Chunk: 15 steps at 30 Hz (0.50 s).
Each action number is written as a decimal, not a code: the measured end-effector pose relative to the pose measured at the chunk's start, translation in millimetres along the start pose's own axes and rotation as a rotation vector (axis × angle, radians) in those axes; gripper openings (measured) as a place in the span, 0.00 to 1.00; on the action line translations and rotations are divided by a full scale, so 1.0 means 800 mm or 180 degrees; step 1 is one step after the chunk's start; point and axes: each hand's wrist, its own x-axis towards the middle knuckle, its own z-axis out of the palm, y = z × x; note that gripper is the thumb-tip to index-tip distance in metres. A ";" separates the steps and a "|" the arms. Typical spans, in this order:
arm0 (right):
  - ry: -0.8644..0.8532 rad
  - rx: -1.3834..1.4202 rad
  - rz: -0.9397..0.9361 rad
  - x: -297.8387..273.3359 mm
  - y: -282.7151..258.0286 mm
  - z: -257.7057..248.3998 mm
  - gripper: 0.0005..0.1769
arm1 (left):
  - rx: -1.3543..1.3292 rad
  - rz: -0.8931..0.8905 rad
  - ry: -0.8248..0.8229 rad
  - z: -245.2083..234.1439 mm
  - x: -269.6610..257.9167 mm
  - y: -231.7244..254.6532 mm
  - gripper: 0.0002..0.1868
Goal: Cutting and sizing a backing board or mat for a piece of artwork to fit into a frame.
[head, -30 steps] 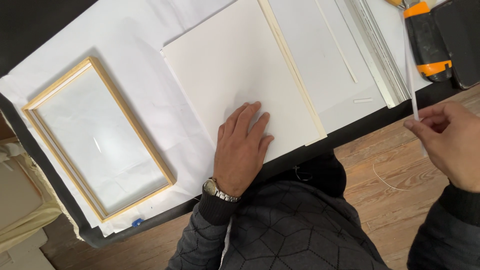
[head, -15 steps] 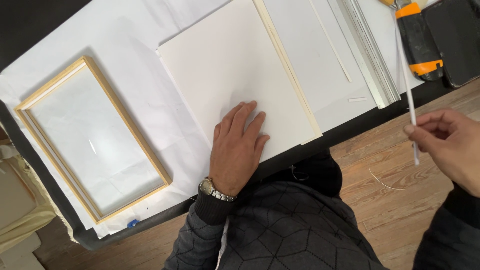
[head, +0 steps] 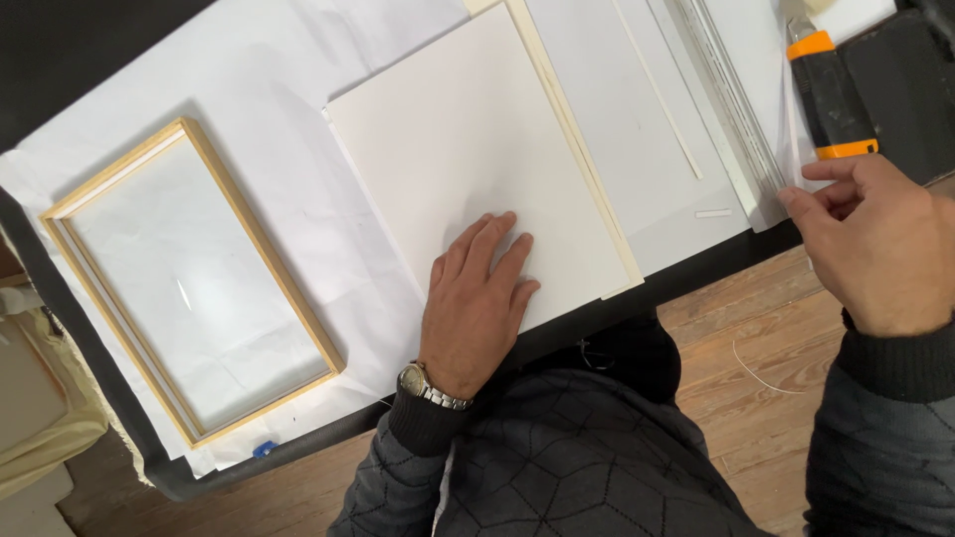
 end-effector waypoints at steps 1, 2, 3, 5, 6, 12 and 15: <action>-0.0064 -0.0130 0.0060 0.000 -0.008 -0.005 0.16 | 0.0000 0.0008 -0.0017 -0.002 0.001 0.001 0.24; -0.0064 -0.0130 0.0062 -0.005 0.012 0.004 0.16 | -0.0001 0.0009 -0.0019 0.000 0.000 0.000 0.24; -0.0269 0.0108 0.0230 -0.010 0.033 0.012 0.16 | -0.0022 0.0019 -0.0006 0.001 -0.001 -0.001 0.24; -0.0461 0.0347 0.0387 -0.017 0.052 0.017 0.16 | -0.0039 0.0034 0.0022 0.002 -0.001 -0.002 0.24; -0.0712 0.0469 0.0565 -0.022 0.052 0.013 0.16 | -0.0008 0.0036 0.0034 0.003 -0.001 -0.002 0.24; -0.1772 0.1868 0.1273 -0.055 0.041 0.017 0.13 | -0.0373 -0.0181 0.0086 0.013 -0.003 0.028 0.17; -0.1965 0.3026 0.1308 -0.066 0.026 0.043 0.11 | -0.1250 -0.0534 -0.0855 0.008 0.005 0.065 0.19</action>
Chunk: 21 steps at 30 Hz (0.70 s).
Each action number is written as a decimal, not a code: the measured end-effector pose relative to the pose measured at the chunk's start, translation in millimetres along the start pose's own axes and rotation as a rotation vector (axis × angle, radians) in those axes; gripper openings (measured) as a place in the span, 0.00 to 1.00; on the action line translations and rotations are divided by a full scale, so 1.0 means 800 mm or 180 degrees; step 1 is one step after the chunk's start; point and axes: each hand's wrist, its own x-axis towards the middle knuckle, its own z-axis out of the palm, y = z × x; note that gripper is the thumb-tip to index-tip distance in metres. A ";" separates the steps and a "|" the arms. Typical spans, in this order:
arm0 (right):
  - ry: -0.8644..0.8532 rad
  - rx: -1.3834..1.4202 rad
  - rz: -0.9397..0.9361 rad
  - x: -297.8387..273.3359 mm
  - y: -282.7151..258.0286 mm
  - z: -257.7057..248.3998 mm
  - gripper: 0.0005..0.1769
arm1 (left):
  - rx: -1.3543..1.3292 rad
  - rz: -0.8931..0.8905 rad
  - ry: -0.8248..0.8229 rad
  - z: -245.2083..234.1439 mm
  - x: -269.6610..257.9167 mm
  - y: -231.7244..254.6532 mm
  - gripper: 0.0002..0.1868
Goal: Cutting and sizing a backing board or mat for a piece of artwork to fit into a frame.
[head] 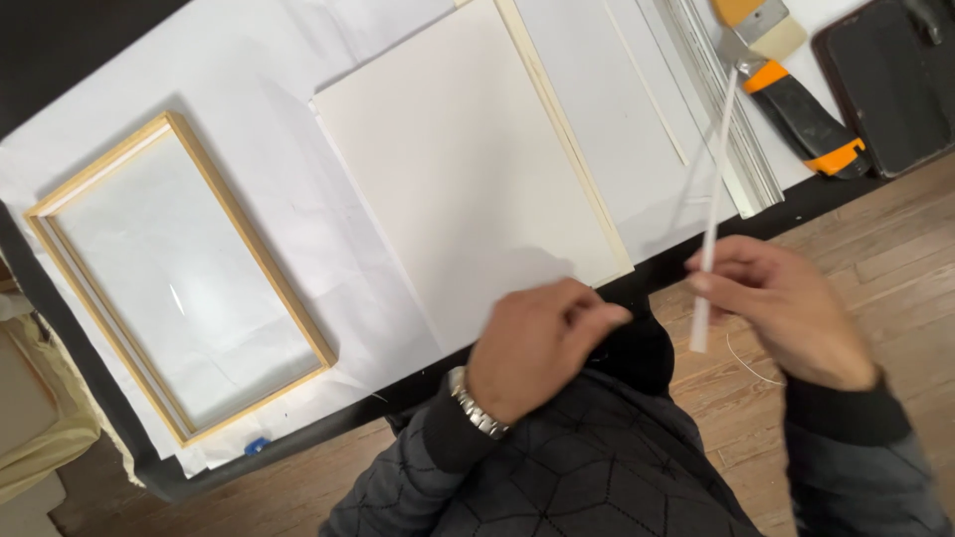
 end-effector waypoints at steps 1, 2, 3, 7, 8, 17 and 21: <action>-0.0268 0.0310 -0.0070 0.005 0.002 0.013 0.10 | -0.0370 -0.0172 -0.0602 0.000 0.001 0.014 0.23; -0.0274 0.0314 -0.0068 0.006 -0.001 0.026 0.10 | -0.0365 -0.0178 -0.0601 0.007 0.000 0.016 0.23; -0.0385 0.0327 -0.0217 0.009 -0.005 0.040 0.10 | -0.0715 -0.0208 -0.0623 0.015 -0.001 0.017 0.24; -0.0763 0.0622 -0.0287 0.023 -0.020 0.065 0.13 | -0.1585 -0.0720 -0.0804 0.027 0.004 0.013 0.23; -0.0777 0.0620 -0.0278 0.030 -0.019 0.061 0.13 | -0.1588 -0.0735 -0.0796 0.022 -0.001 0.015 0.23; -0.0741 0.0957 -0.0428 0.088 -0.063 0.019 0.18 | -0.1505 -0.1142 -0.0942 -0.037 -0.108 -0.002 0.20; -0.0979 0.1052 -0.0374 0.106 -0.073 0.010 0.20 | -0.1279 -0.1162 -0.0732 -0.052 -0.204 -0.054 0.20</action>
